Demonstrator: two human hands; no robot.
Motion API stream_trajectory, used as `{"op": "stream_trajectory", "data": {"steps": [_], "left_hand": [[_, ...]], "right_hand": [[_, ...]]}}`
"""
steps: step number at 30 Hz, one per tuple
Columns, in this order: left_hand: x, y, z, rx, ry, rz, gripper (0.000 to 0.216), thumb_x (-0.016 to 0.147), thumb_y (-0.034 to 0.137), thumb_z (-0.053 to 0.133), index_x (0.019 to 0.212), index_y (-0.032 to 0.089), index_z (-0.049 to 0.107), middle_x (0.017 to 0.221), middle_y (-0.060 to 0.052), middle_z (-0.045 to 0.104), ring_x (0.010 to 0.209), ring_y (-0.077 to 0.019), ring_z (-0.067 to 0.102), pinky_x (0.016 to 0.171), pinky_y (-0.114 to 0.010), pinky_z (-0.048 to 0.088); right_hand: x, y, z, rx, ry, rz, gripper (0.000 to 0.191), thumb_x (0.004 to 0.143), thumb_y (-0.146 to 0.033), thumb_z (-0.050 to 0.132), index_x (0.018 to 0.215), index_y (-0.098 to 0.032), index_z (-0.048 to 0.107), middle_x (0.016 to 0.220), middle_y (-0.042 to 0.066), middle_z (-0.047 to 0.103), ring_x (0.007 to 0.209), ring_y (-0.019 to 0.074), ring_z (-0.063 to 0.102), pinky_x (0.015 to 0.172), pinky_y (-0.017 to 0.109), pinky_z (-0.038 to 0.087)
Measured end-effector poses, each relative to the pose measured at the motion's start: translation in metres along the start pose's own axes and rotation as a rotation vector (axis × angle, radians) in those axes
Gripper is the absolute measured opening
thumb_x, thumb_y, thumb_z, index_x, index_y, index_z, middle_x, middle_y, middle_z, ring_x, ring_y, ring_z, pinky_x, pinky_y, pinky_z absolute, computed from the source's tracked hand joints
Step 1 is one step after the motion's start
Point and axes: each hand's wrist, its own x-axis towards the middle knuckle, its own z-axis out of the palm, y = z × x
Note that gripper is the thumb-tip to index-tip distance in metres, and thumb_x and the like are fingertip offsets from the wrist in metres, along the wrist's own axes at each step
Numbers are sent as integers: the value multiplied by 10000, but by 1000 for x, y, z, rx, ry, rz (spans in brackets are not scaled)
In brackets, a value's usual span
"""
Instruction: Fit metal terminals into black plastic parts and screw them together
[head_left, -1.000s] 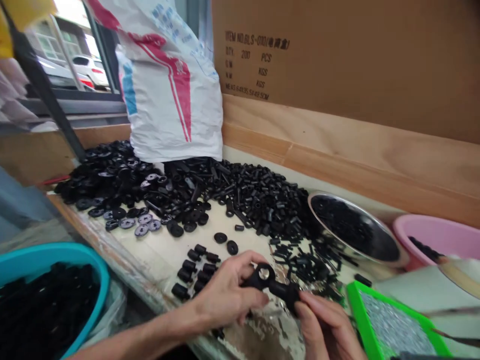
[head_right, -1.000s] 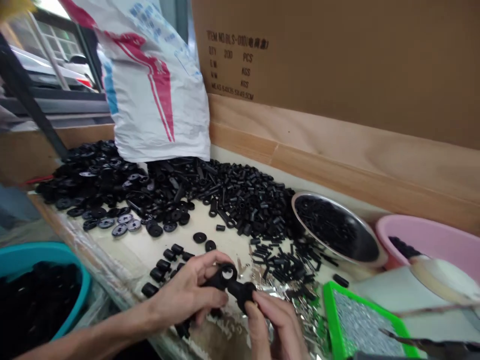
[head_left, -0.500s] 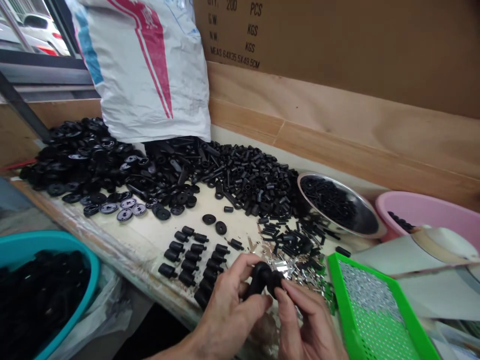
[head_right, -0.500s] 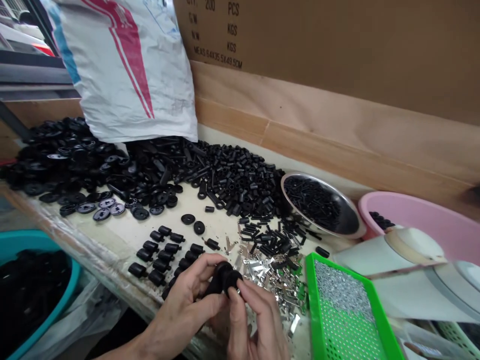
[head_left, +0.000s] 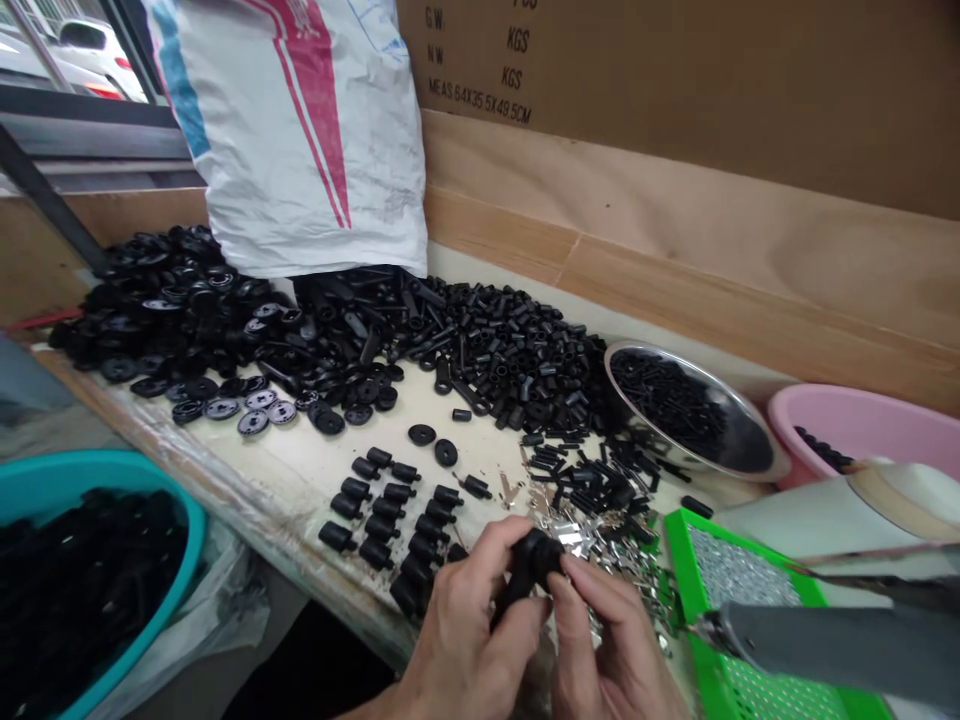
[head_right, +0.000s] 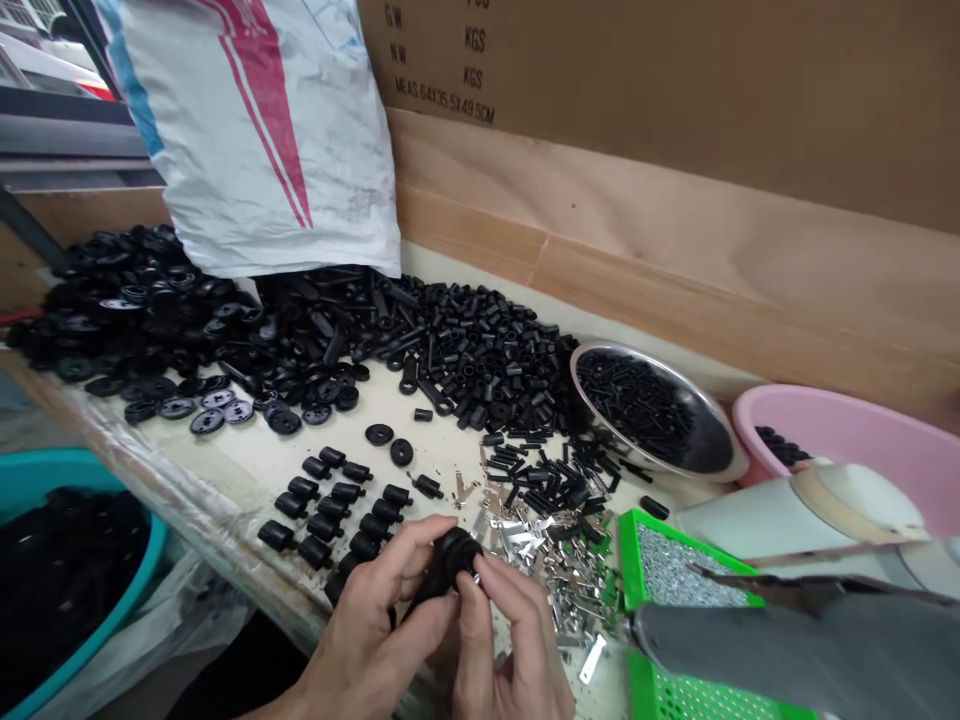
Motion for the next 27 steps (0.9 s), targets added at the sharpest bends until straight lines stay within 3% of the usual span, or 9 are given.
{"op": "stream_trajectory", "data": {"steps": [8,13,17,21,22,23,25,27], "left_hand": [[0,-6,0,135,21,47,381,830,129,449,1199,218,477,848,-6,640,725,-127,599,696,-210,468],[0,-11,0,209,36,95,415,825,108,429,1218,235,468,893,1,661,742,-124,619,701,-202,478],[-3,-17,0,273,58,142,471,794,69,414,1237,222,456,982,-13,670,815,-132,639,737,-206,490],[-3,-21,-1,300,37,298,469,809,70,405,1261,197,422,985,-22,667,777,-118,643,736,-195,502],[-2,-21,-1,319,52,348,469,817,71,403,1270,192,413,1012,-32,665,807,-122,646,764,-199,502],[-1,-22,-1,346,78,393,468,826,71,399,1280,185,406,1044,-46,662,852,-131,647,800,-208,498],[1,-25,0,400,113,458,472,842,73,388,1303,172,388,1087,-74,655,929,-154,639,857,-235,485],[1,-28,0,406,79,474,476,845,73,382,1311,171,384,1060,-77,658,914,-161,637,851,-248,484]], "right_hand": [[-7,7,4,55,3,84,73,828,-218,634,850,-179,691,811,42,701,707,153,662,673,253,508],[-11,7,1,-45,-64,113,244,846,-319,619,1021,-165,692,883,58,726,728,160,687,655,229,517],[-4,11,-5,35,-140,34,242,829,-250,647,1053,-162,672,919,64,691,770,163,667,688,244,523],[4,16,-6,92,-219,-258,363,762,-95,684,1113,-177,641,947,58,691,797,163,666,702,246,537],[3,16,-5,109,-212,-273,366,754,-87,687,1105,-182,645,959,60,691,812,169,664,714,258,540],[0,15,-2,119,-203,-199,338,765,-97,677,1091,-182,650,964,65,686,827,173,659,721,269,541],[-7,14,2,183,-56,52,262,797,-157,653,1058,-165,656,959,83,667,849,190,646,710,296,542],[-13,16,2,207,-25,153,253,791,-186,662,1042,-157,662,944,84,660,839,191,642,699,295,540]]}}
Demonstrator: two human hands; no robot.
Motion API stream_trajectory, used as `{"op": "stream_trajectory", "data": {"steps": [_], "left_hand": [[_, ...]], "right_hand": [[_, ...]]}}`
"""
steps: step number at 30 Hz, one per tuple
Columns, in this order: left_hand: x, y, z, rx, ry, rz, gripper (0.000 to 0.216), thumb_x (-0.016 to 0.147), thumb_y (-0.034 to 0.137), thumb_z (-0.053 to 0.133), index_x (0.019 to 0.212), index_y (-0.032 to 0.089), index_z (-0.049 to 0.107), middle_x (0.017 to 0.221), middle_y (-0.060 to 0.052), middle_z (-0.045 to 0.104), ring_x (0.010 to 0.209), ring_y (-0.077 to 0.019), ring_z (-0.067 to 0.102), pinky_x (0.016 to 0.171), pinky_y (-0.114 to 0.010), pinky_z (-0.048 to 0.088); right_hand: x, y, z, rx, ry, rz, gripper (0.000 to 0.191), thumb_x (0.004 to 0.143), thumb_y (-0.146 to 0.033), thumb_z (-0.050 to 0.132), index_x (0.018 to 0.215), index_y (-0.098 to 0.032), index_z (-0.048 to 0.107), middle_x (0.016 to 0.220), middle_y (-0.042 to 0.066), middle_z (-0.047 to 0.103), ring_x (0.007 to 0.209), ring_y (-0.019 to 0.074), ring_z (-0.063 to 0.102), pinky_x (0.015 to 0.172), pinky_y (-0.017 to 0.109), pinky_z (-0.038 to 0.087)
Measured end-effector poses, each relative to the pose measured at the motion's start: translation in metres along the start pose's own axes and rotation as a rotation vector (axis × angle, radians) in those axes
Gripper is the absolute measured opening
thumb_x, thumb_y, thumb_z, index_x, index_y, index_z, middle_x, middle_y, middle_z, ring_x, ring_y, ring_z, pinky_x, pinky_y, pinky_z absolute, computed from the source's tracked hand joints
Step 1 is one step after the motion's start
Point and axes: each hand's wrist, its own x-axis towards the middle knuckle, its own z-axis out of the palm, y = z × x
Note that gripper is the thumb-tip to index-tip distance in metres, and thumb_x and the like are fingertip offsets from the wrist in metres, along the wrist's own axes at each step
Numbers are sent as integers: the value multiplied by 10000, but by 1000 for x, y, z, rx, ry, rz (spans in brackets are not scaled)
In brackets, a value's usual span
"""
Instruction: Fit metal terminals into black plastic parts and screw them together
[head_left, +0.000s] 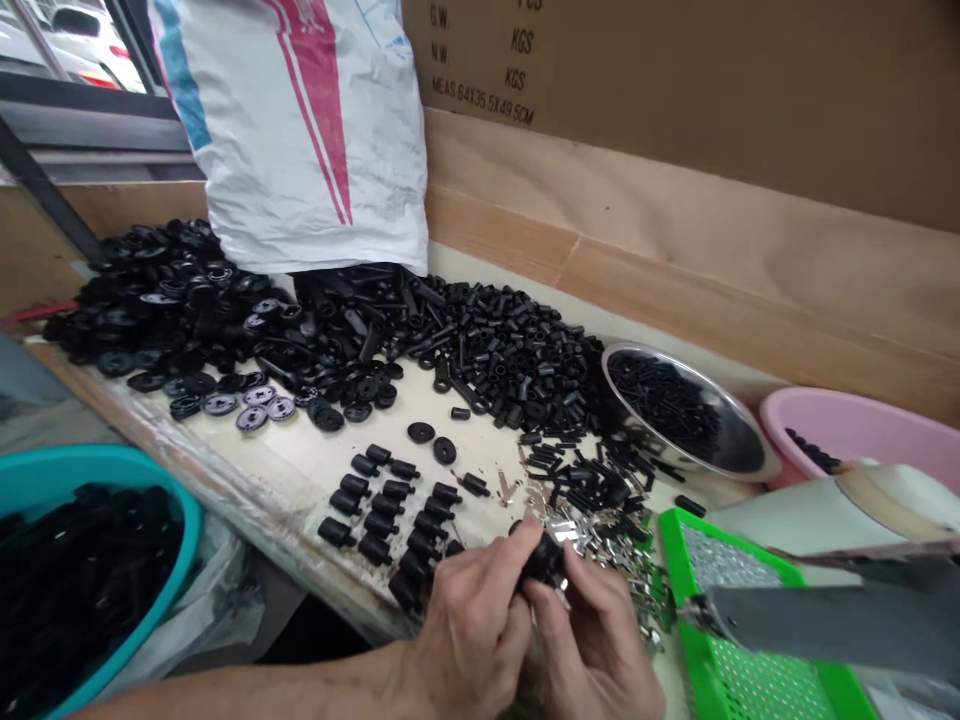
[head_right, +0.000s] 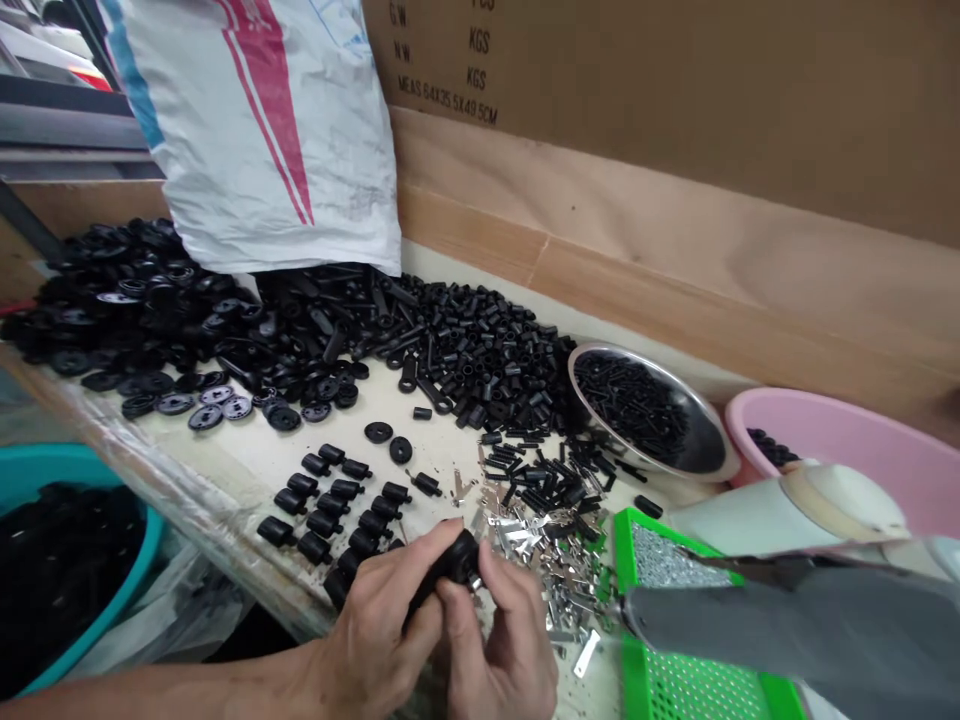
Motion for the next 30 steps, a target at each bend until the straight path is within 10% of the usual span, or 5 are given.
{"op": "stream_trajectory", "data": {"steps": [4,15,21,25,30], "left_hand": [[-1,3,-2,-176,-136,-151,472,810,57,413,1249,228,444,938,-9,640,791,-128,604,766,-219,473],[4,15,17,-747,-420,-645,320,910,371,471,1159,172,455,738,25,557,594,-82,521,568,-189,408],[3,29,57,-734,-709,-721,343,899,437,450,1091,154,472,681,31,568,414,-53,474,424,-171,326],[11,41,86,-645,-782,-849,312,863,403,482,1043,148,499,624,40,554,364,-41,382,369,-162,269],[19,41,102,-524,-874,-948,297,835,373,490,1015,139,519,580,43,546,345,-38,335,348,-158,246]], "right_hand": [[4,10,-18,-117,-253,-224,299,780,-187,673,1079,-181,655,944,61,683,817,172,664,700,261,556],[-19,-3,-62,-284,-286,-133,349,873,-164,551,1220,-187,579,999,64,663,893,155,652,741,240,557],[34,-24,-135,-401,603,-61,601,749,-253,699,1311,-247,488,1223,68,576,1095,269,570,853,400,508],[71,-2,-153,-33,177,311,277,776,-334,664,991,-160,666,891,82,695,847,231,645,742,390,518],[72,28,-149,46,282,412,226,751,-311,687,911,-155,663,724,27,655,650,162,612,600,299,474]]}}
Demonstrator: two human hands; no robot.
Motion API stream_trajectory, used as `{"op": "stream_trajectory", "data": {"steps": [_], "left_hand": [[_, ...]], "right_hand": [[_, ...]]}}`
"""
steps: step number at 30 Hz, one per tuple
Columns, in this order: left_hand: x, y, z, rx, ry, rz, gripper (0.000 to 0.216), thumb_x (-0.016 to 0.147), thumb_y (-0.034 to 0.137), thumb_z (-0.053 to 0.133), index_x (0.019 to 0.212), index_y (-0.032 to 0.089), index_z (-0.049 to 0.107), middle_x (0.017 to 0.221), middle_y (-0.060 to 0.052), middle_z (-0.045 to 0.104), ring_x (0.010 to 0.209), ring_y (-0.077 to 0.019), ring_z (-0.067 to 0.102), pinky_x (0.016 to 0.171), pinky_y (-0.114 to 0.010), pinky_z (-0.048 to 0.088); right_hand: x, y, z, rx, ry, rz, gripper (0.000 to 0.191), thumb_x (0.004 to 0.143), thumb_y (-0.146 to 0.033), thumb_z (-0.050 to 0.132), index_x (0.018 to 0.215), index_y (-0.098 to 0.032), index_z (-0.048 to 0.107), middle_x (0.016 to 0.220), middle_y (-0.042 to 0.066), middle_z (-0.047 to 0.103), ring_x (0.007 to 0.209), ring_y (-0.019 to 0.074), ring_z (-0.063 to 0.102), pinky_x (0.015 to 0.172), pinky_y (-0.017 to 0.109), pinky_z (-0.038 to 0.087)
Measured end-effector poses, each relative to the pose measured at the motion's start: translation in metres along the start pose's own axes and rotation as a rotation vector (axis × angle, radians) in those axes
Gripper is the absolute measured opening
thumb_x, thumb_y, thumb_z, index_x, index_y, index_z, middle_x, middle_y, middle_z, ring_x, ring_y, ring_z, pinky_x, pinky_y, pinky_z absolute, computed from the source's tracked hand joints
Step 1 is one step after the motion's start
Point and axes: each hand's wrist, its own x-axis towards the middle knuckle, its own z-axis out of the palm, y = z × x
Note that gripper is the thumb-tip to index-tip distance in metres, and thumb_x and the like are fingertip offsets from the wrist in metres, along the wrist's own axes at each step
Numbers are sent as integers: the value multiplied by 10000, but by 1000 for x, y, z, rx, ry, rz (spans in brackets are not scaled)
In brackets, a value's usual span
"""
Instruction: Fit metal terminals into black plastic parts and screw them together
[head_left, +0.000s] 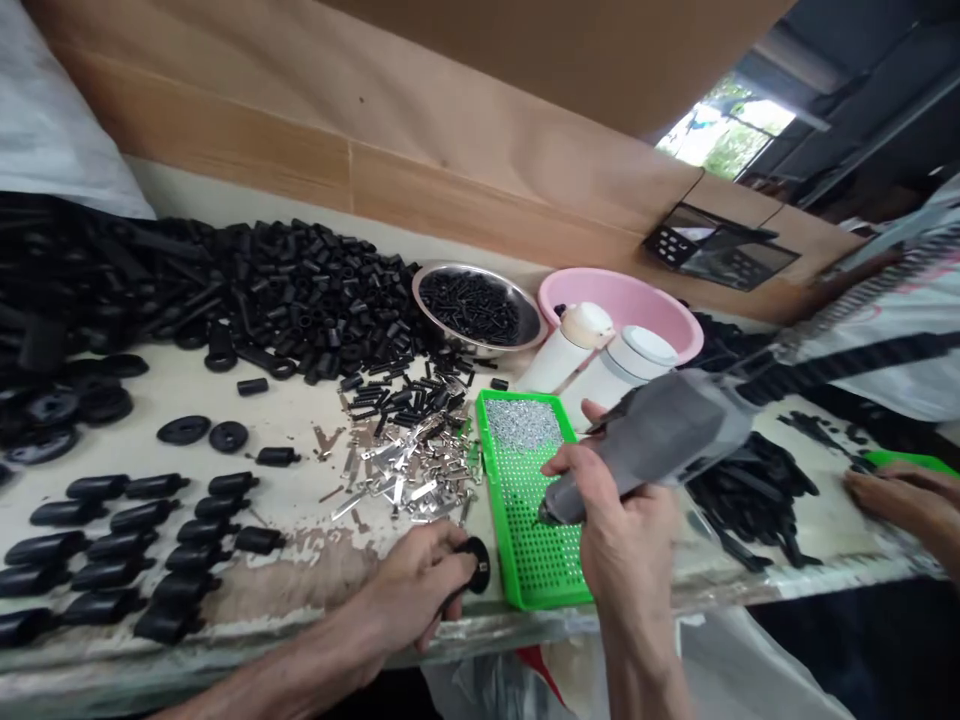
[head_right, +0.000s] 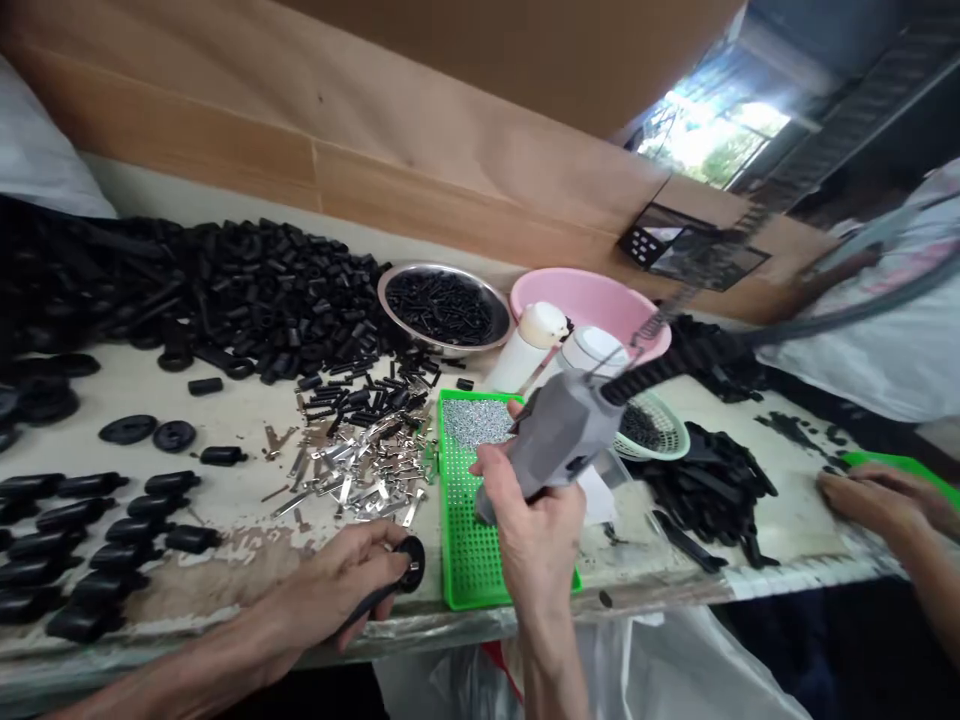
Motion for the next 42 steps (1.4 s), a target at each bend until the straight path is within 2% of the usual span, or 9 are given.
{"op": "stream_trajectory", "data": {"steps": [4,11,18,26,34,42], "left_hand": [[3,1,-2,16,-7,-27,334,827,402,495,1038,145,532,589,37,561,353,-43,348,346,-157,257],[6,5,-2,9,-20,-45,321,821,381,494,1023,137,550,570,36,551,345,-39,339,341,-153,262],[7,1,-2,-13,-9,-68,346,821,375,501,1083,149,517,567,43,547,341,-42,333,335,-152,263],[9,4,-3,-15,-42,-57,287,823,354,490,1016,149,542,542,52,525,322,-35,307,322,-149,244],[6,3,-2,-34,-13,-67,291,813,355,502,1020,155,540,543,53,532,329,-36,314,323,-147,252],[5,4,-2,-39,-26,-55,287,808,358,511,1006,153,545,539,53,527,336,-36,321,326,-143,246]], "right_hand": [[5,14,6,23,-22,32,402,762,-356,664,1101,-152,595,615,-19,604,553,137,567,531,274,434],[8,27,18,94,-72,81,344,780,-364,632,1047,-155,574,548,-41,564,504,136,555,524,283,425],[8,29,19,111,-68,102,340,766,-360,646,1029,-153,588,535,-51,527,474,115,519,504,271,415],[5,31,17,104,-91,79,337,776,-334,654,1053,-164,565,549,-45,546,492,141,550,518,292,418],[5,23,19,113,-43,47,306,783,-316,650,1029,-152,572,564,-45,544,486,127,548,518,290,423],[6,28,20,102,-67,57,316,764,-337,672,1003,-144,598,536,-49,539,479,130,538,514,293,425]]}}
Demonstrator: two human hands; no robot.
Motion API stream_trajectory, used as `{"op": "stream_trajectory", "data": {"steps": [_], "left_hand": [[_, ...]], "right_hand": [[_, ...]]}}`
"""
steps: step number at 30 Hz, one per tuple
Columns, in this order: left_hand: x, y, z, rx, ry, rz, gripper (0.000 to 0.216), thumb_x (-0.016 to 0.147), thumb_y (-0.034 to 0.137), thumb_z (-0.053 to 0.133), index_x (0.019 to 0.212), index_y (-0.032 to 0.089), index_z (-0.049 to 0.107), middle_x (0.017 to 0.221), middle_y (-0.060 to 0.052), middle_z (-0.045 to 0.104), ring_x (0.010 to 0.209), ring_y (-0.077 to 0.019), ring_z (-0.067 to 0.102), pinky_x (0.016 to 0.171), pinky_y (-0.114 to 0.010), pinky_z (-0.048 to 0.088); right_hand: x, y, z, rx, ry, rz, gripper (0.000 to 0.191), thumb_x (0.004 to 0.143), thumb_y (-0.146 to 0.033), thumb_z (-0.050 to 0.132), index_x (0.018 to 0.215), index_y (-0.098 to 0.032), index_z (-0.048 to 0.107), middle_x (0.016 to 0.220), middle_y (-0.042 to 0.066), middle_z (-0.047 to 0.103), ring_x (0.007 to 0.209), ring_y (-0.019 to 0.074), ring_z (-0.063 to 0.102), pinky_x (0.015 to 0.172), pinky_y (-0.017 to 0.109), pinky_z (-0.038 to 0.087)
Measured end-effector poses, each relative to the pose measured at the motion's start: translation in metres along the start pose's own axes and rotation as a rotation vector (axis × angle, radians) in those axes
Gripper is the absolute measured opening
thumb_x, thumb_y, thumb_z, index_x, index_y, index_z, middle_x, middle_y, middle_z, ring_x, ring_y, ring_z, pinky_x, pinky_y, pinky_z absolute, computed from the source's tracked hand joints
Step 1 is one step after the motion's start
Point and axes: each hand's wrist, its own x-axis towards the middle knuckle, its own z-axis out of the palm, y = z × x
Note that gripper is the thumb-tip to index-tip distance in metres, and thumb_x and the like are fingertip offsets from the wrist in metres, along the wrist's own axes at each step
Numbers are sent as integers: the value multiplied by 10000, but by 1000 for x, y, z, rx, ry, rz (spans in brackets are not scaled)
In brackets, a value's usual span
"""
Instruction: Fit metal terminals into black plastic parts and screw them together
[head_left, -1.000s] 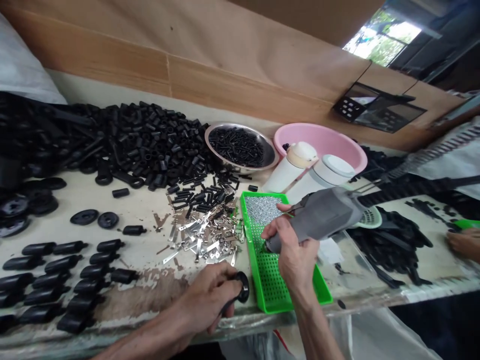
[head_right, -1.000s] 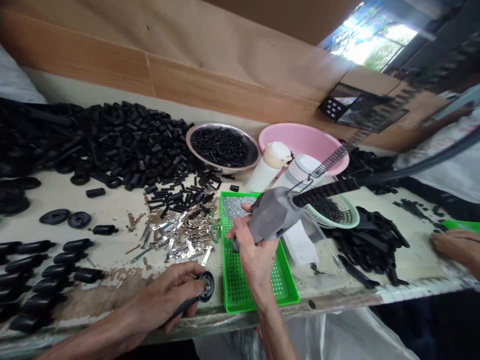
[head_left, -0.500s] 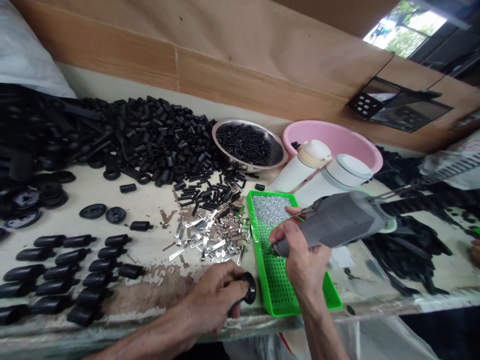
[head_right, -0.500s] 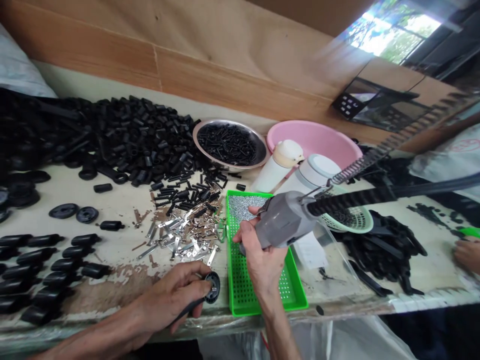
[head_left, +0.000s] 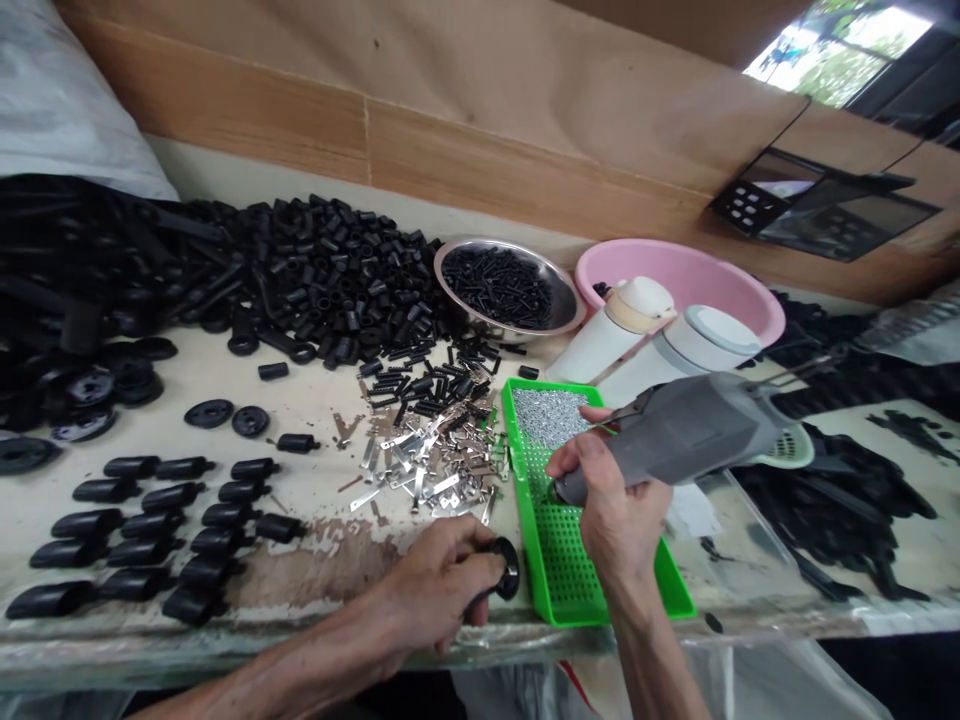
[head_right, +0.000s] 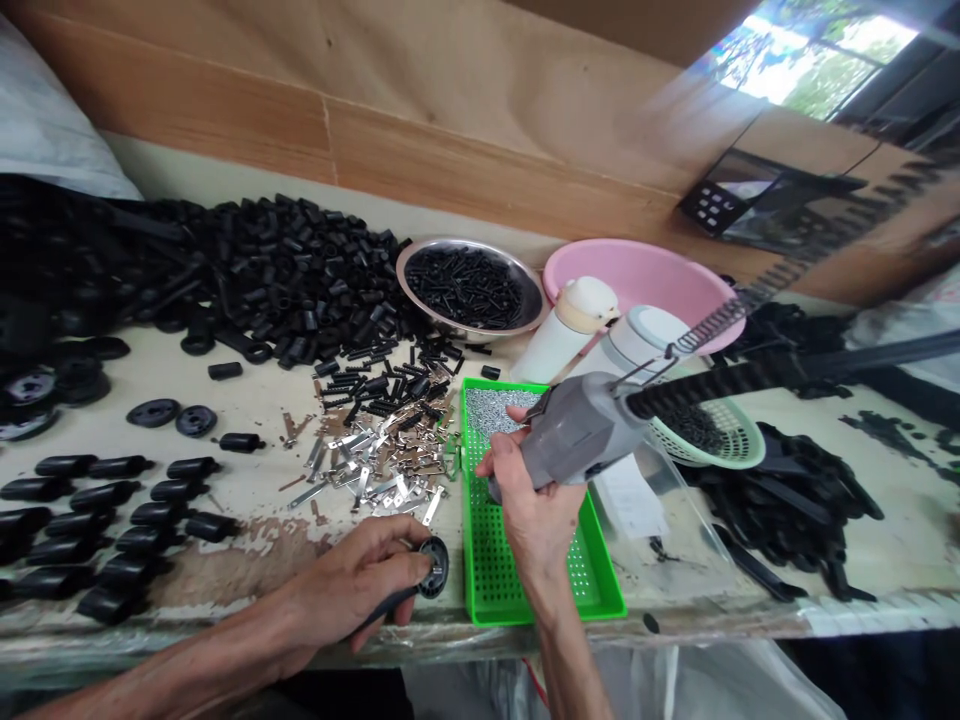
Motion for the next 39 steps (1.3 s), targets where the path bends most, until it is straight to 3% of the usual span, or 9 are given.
{"op": "stream_trajectory", "data": {"steps": [18,24,30,39], "left_hand": [[1,1,1,3,15,-7,263,806,366,520,955,153,555,532,51,523,344,-38,320,323,-143,251],[-4,7,1,-4,49,-74,306,804,328,520,1054,152,527,551,46,541,352,-40,328,340,-151,258],[-1,3,1,-45,39,-8,277,792,322,524,1000,140,538,566,31,517,414,-66,371,343,-160,249],[-2,4,0,-1,1,5,216,806,303,487,943,145,540,553,40,498,364,-52,329,327,-163,245]], "right_hand": [[-1,0,2,6,6,6,320,753,-341,684,990,-144,596,546,-44,545,471,138,545,503,297,426],[-4,-28,0,73,39,-39,229,788,-277,647,981,-165,594,523,-53,535,456,131,532,476,280,433],[-28,-48,5,332,-141,73,230,809,-332,610,1001,-212,577,549,-54,516,463,120,511,449,266,433],[-43,-32,11,275,-191,70,223,853,-275,569,1069,-225,547,597,-63,530,509,112,532,544,292,464]]}}
